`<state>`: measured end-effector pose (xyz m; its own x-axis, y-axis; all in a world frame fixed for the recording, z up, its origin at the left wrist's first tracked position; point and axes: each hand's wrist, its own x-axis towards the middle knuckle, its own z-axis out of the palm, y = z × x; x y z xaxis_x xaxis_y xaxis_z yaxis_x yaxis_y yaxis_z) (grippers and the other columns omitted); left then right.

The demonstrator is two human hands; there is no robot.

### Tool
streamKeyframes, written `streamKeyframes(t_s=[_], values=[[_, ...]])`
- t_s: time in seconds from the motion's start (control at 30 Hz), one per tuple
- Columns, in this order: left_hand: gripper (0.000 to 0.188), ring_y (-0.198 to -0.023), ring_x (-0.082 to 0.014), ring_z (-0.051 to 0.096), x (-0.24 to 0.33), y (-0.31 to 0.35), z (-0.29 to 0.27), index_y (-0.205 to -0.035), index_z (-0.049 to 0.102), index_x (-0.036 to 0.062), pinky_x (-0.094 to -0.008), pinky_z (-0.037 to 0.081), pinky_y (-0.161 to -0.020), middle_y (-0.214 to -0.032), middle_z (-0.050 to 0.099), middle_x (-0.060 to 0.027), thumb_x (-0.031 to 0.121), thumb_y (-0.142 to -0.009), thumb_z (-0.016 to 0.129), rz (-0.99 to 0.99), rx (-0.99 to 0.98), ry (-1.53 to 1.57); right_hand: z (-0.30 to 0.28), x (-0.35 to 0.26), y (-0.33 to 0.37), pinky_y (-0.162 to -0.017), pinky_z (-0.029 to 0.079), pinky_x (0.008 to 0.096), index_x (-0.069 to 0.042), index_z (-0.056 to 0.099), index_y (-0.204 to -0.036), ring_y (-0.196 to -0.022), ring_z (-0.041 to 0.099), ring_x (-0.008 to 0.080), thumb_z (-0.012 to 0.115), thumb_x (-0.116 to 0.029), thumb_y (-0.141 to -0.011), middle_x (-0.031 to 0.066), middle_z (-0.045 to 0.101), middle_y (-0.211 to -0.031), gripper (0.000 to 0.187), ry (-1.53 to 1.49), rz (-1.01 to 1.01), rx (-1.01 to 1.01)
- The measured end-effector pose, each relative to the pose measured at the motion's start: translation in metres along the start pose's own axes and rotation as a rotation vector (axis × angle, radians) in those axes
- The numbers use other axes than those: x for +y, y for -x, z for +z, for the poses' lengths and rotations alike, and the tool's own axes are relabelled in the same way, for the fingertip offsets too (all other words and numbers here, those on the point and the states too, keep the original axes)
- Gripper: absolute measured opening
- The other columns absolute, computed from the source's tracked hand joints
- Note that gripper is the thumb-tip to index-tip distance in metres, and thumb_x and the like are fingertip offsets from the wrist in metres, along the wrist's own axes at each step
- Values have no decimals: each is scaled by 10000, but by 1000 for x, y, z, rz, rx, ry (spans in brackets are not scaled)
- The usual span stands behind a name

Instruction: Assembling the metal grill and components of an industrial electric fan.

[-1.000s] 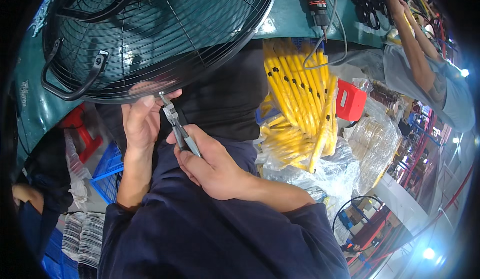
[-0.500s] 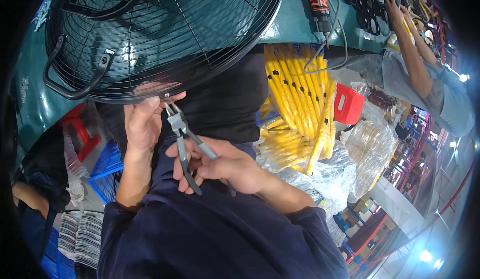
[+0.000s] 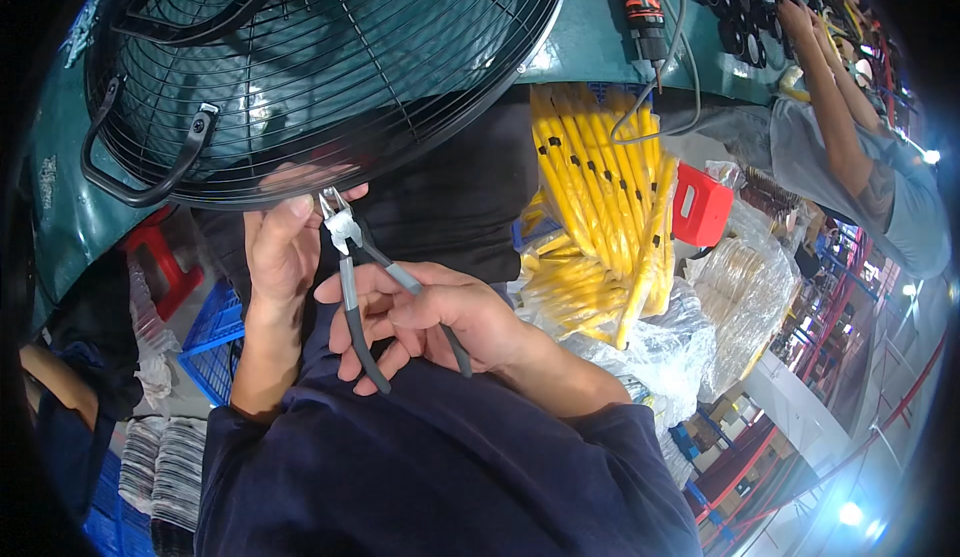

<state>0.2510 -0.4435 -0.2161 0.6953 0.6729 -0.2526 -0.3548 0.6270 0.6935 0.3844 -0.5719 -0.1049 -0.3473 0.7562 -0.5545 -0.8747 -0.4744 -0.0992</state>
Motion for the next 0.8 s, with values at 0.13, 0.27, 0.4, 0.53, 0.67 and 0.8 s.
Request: streamKeyframes(t_s=[0.13, 0.27, 0.4, 0.53, 0.67, 0.8], values=[[376, -1027, -334, 677, 0, 1, -2, -1133, 605, -109, -561, 529, -968, -1086, 652, -219, 159, -870, 618, -17, 5, -12, 2, -1, 0, -804, 598, 441, 81, 411, -1404, -935, 669, 299, 506, -154, -885, 199, 607, -1082, 578, -10, 12, 70], [360, -1023, -335, 679, 0, 0, -1, -1106, 615, -108, -561, 528, -966, -1080, 654, -219, 158, -862, 619, -11, 15, 0, 1, 1, -1, -774, 604, 429, 79, 426, -1383, -901, 664, 283, 503, -147, -894, 183, 609, -1058, 545, 17, 4, 85], [358, -1016, -337, 682, 0, 1, 0, -1091, 620, -106, -561, 529, -963, -1063, 659, -219, 161, -854, 624, -30, 37, -21, 0, 8, -4, -701, 578, 388, 78, 456, -1340, -836, 643, 254, 514, -174, -902, 159, 601, -1006, 508, 30, -41, 81], [363, -1012, -342, 683, 0, 0, -2, -1092, 618, -107, -559, 529, -961, -1059, 663, -223, 162, -848, 628, -24, 20, -38, -2, 11, -5, -649, 536, 356, 69, 469, -1315, -791, 617, 235, 530, -207, -925, 141, 587, -963, 481, 118, -64, 133], [380, -1008, -350, 684, -1, 0, -2, -1103, 608, -107, -543, 526, -967, -1065, 667, -240, 175, -849, 621, -27, 22, -22, -6, 6, -2, -640, 529, 339, 70, 472, -1312, -771, 611, 230, 547, -219, -887, 143, 584, -949, 519, 55, -46, 98], [385, -1004, -350, 685, -2, 1, -1, -1099, 601, -104, -527, 524, -970, -1070, 670, -247, 187, -848, 614, -24, 46, -28, -13, 3, -1, -639, 536, 347, 71, 459, -1348, -804, 640, 264, 540, -225, -856, 178, 604, -984, 580, -26, -17, 8]])
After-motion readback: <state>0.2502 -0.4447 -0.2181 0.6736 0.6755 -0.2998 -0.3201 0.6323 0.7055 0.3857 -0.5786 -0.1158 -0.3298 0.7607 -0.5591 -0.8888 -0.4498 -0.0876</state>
